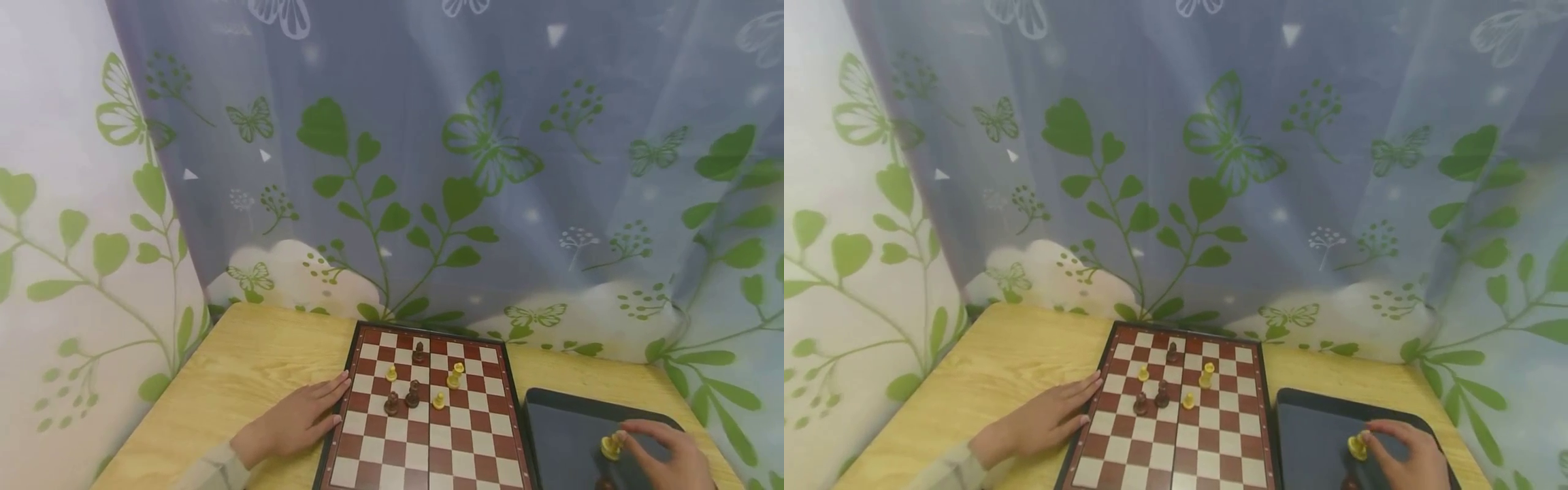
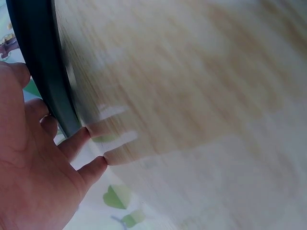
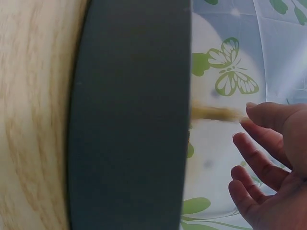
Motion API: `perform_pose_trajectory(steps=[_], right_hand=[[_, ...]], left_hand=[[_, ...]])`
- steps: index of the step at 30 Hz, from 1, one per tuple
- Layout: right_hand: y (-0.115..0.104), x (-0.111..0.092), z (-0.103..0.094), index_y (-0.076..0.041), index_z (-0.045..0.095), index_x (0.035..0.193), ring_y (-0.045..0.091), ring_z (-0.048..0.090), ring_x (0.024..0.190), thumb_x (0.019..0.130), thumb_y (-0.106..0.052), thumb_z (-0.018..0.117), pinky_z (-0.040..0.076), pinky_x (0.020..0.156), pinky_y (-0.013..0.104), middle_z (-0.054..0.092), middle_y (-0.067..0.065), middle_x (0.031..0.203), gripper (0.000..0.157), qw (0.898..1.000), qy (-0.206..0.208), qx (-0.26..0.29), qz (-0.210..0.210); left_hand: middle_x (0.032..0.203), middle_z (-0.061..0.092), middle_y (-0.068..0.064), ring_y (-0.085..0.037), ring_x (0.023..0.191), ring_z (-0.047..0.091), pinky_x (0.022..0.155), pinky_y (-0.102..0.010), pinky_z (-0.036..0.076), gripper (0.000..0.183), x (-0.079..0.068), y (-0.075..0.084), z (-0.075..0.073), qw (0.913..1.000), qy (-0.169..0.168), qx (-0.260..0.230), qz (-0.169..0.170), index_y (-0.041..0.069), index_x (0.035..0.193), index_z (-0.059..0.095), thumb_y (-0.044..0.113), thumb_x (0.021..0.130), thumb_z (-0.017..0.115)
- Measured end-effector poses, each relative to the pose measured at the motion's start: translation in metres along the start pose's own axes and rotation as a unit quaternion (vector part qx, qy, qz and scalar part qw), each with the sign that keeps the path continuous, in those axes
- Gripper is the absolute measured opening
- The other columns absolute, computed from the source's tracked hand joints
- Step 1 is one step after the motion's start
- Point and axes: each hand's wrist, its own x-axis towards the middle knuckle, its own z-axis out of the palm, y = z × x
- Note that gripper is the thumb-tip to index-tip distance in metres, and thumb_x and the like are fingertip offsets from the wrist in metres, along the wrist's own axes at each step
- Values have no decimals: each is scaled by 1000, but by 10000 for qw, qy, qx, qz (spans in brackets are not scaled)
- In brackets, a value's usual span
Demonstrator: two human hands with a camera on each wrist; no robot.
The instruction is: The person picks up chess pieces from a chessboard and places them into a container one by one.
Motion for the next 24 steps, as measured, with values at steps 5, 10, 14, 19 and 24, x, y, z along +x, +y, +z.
perform_pose_trajectory(steps=[5,10,14,19,24], right_hand=[[-2,1,9,-4,79,100,31,70,85,88,-13,78,56,75,58,75,21,102,15,9998,-137,91,56],[-3,1,11,-6,79,100,17,69,83,88,-16,80,56,75,56,75,18,101,16,9999,-166,43,8],[-9,3,11,-10,80,101,-5,63,80,90,-19,79,56,78,58,76,14,104,14,9993,-273,124,-205],[-35,11,17,-14,79,103,15,69,93,92,-19,76,55,83,59,74,14,112,12,9970,-462,310,-546],[-68,26,29,-16,79,103,29,68,103,92,-15,76,56,85,56,73,8,113,12,9881,-768,619,-1178]], left_hand=[[166,28,-13,-38,145,40,114,-61,38,60,-6,-1,-3,10000,77,-34,-18,4,159,33,39,110,40],[167,27,-12,-38,146,39,114,-60,37,61,-7,-1,-2,10000,-28,-75,-53,5,159,32,41,110,38],[167,27,-12,-38,146,39,114,-61,38,60,-6,-1,-1,10000,54,-63,-27,5,159,33,39,110,40],[167,26,-11,-37,147,38,115,-60,36,60,-4,-1,-1,9999,-13,-82,-85,6,160,32,40,110,39],[167,27,-12,-37,147,39,114,-60,37,60,-3,1,-3,10000,36,-74,10,5,159,32,39,110,40]])
